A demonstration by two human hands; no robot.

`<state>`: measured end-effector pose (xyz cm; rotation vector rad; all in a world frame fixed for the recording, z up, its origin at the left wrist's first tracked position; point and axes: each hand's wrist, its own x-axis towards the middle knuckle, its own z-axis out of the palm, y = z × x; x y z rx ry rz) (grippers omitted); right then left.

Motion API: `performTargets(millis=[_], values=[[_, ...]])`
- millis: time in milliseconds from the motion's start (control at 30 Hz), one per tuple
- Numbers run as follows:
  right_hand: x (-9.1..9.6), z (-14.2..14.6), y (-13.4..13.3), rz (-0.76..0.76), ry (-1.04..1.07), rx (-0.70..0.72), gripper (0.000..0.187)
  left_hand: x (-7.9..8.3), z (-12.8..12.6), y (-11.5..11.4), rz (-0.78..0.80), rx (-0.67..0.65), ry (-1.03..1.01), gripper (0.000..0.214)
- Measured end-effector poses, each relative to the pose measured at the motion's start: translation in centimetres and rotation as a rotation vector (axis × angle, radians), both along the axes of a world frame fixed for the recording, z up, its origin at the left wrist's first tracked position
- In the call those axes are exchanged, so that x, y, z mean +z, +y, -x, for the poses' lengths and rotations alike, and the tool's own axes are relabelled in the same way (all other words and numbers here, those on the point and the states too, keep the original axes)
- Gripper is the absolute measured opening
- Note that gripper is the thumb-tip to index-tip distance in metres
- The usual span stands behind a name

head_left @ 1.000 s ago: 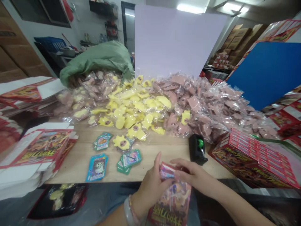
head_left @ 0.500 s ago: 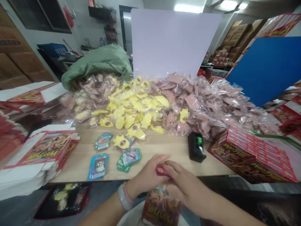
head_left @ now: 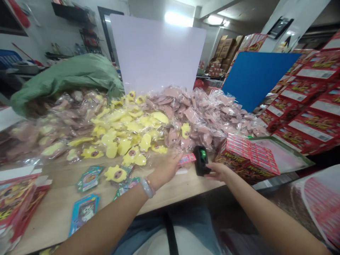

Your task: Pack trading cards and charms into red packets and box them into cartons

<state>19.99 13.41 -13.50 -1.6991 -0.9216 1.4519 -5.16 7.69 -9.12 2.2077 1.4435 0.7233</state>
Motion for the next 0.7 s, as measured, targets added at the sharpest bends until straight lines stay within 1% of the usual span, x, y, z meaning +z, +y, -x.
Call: performTargets(millis=[67,133,233,267,333,400,467,567,633,667,700], values=[[-0.4,-0.1,-0.9,-0.011,0.033,-0.011,0.012,0.0,0.3,0.2,0.019,-0.009,0.020,0.044],[-1.1,-0.3,-2.7,-0.062,0.036,-0.031,0.011,0.4,0.7,0.4,0.026,-0.014,0.033,0.042],[-1.8,-0.1,-5.9,-0.147,-0.016,-0.071,0.020,0.7,0.8,0.7,0.019,-0.020,0.048,0.040],[-1.7,0.3,-6.8,-0.167,-0.038,-0.081,0.024,0.8,0.7,0.8,0.013,-0.024,0.055,0.039],[-1.0,1.9,-7.9,-0.207,-0.043,-0.069,0.024,0.9,0.1,0.9,0.000,-0.027,0.071,0.037],[0.1,4.4,-8.0,-0.248,0.010,-0.021,0.025,0.9,-0.7,0.6,-0.010,-0.028,0.086,0.035],[1.0,7.3,-7.3,-0.266,0.070,0.012,0.033,0.9,-1.4,0.1,-0.017,-0.024,0.100,0.033],[1.1,10.5,-6.2,-0.258,0.078,-0.012,0.042,0.9,-1.9,-0.7,-0.024,0.008,0.125,0.030],[0.8,10.9,-6.0,-0.241,0.030,-0.017,0.047,1.0,-1.7,-1.4,-0.030,0.035,0.142,0.029],[0.8,10.6,-6.0,-0.280,-0.041,-0.010,0.050,1.2,-1.4,-1.7,-0.036,0.037,0.146,0.029],[1.0,10.1,-6.0,-0.366,-0.139,0.011,0.057,1.5,-1.1,-2.1,-0.045,0.019,0.141,0.030]])
